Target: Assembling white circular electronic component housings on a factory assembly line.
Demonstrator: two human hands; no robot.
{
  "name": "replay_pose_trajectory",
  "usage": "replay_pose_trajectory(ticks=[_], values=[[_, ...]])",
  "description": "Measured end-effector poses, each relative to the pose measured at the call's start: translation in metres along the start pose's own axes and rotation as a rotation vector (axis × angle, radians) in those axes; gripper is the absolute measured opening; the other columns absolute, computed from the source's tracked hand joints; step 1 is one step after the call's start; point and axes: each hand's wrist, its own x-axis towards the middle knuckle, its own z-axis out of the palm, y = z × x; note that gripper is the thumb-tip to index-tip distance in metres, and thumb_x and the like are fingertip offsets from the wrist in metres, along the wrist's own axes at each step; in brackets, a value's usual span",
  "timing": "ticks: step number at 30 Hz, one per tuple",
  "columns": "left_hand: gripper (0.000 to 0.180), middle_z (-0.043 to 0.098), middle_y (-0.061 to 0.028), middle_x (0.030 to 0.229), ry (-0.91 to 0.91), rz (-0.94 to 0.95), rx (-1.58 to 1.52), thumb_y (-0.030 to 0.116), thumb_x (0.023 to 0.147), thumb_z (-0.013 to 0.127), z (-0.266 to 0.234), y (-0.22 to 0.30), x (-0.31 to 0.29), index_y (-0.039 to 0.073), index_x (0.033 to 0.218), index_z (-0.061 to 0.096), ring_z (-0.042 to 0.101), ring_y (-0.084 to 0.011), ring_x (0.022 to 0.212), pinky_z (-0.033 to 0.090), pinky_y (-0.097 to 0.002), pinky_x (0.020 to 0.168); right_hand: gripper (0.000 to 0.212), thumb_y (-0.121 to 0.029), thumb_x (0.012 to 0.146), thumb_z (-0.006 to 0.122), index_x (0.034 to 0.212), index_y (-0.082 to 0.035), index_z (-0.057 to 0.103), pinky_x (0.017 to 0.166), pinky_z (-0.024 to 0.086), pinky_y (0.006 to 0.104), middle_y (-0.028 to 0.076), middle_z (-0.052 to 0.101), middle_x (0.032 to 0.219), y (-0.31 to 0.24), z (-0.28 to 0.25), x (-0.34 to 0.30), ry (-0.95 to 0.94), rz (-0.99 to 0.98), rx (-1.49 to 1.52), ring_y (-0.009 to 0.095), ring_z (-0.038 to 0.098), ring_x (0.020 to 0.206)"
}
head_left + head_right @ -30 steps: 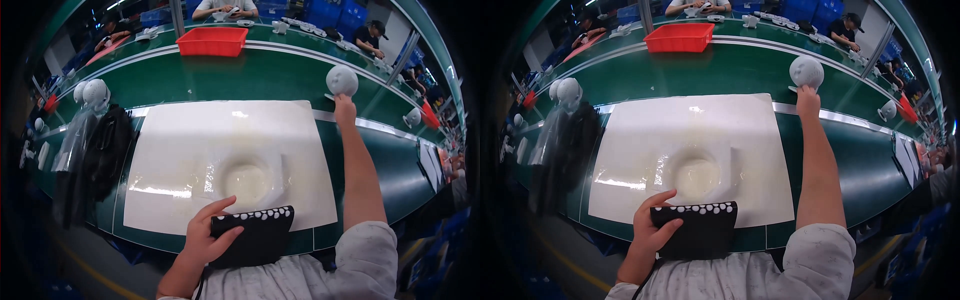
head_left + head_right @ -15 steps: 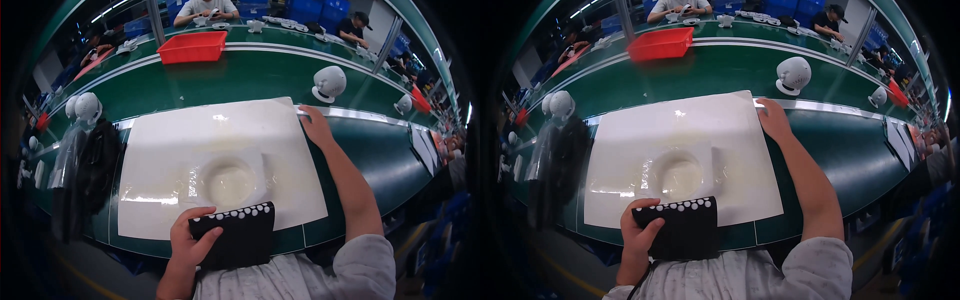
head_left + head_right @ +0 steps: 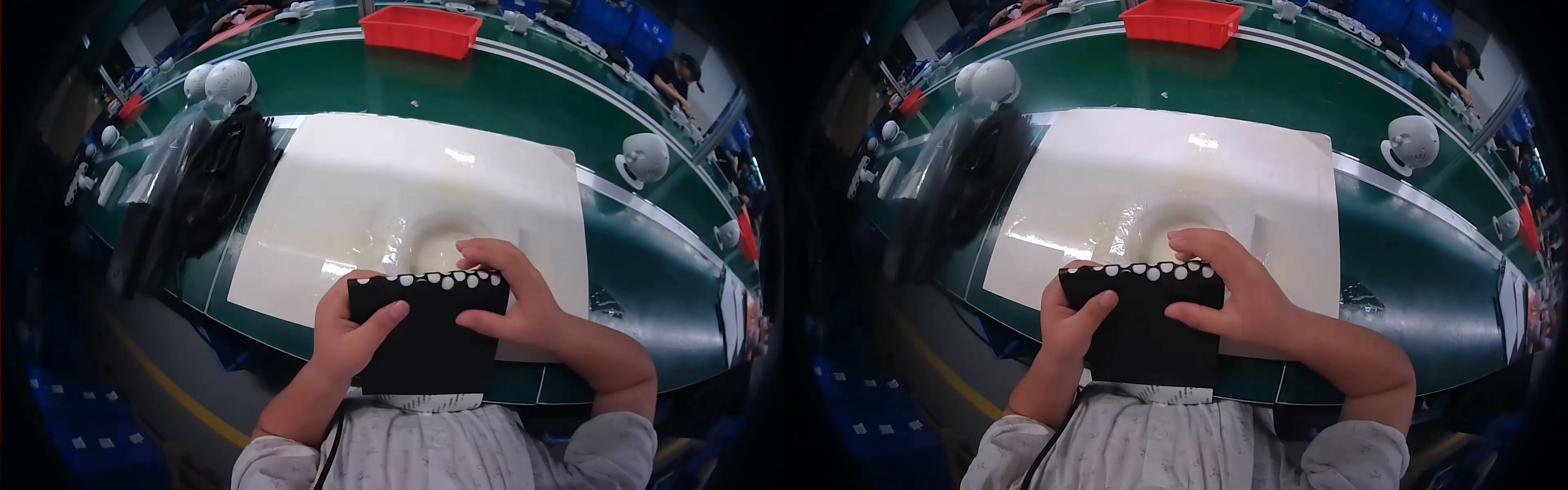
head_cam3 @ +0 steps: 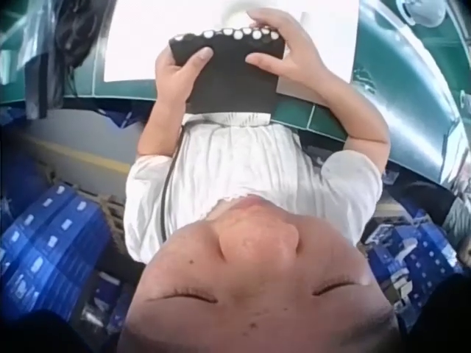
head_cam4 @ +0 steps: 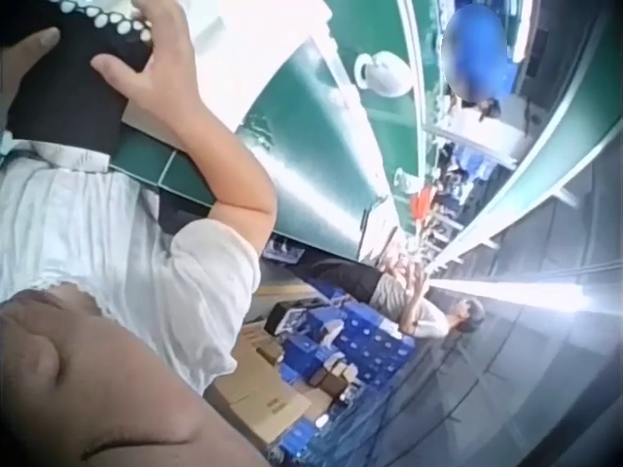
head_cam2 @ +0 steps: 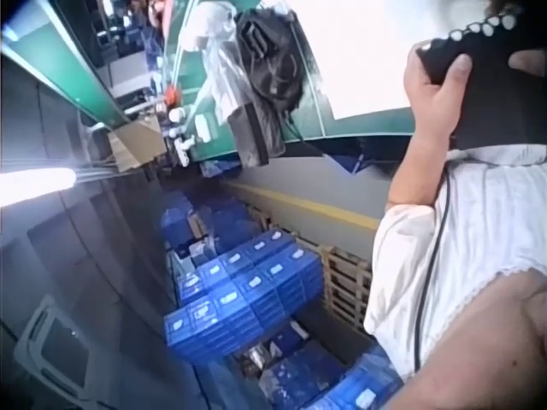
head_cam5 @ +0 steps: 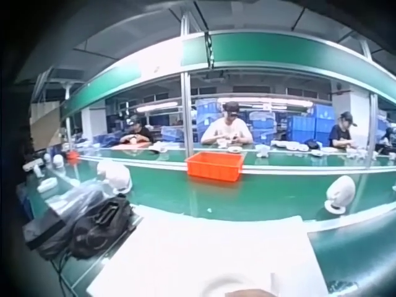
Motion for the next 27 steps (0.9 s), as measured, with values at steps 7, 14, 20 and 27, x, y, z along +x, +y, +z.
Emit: replay_pose_trajectory(ticks=[7,14,20,27], values=[[0.026,0.057,-0.0051,0.085,-0.051,-0.187,-0.057,0.009,0.076,0.063,0.001,0.004,0.003,-0.002,0.096,0.051,0.053,-0.0086,0.077,0.044,-0.0218,0.068,0.047,-0.015,0.066,0.072,0.105,-0.006,0.049,0.081,0.041,0.0287,0.006,0.055,0.100,0.008,0.002,0.001,-0.008,0.116,-0.049,0.018,0.053,0.093],[0.029,0.057,-0.0053,0.086,-0.055,-0.196,-0.044,0.008,0.075,0.063,0.002,0.004,0.005,-0.002,0.099,0.050,0.053,-0.0093,0.079,0.044,-0.0229,0.070,0.046,-0.014,0.066,0.072,0.105,-0.006,0.050,0.081,0.042,0.0286,0.007,0.055,0.101,0.008,-0.004,0.005,-0.053,0.075,-0.084,0.018,0.053,0.094],[0.048,0.053,-0.0071,0.093,-0.043,-0.114,-0.012,0.005,0.073,0.064,0.003,0.001,0.007,0.003,0.114,0.040,0.051,-0.0115,0.086,0.043,-0.0242,0.075,0.045,-0.013,0.066,0.072,0.105,-0.005,0.050,0.080,0.041,0.0280,0.007,0.055,0.101,0.009,-0.005,0.008,-0.054,0.129,-0.031,0.018,0.053,0.093],[0.055,0.051,-0.0080,0.095,-0.067,-0.168,0.009,0.005,0.073,0.064,0.002,0.003,0.008,0.005,0.119,0.035,0.051,-0.0124,0.088,0.043,-0.0253,0.076,0.042,-0.017,0.070,0.068,0.108,-0.008,0.051,0.083,0.040,0.0286,0.007,0.053,0.104,0.008,-0.009,0.010,-0.099,0.168,-0.024,0.019,0.051,0.096]])
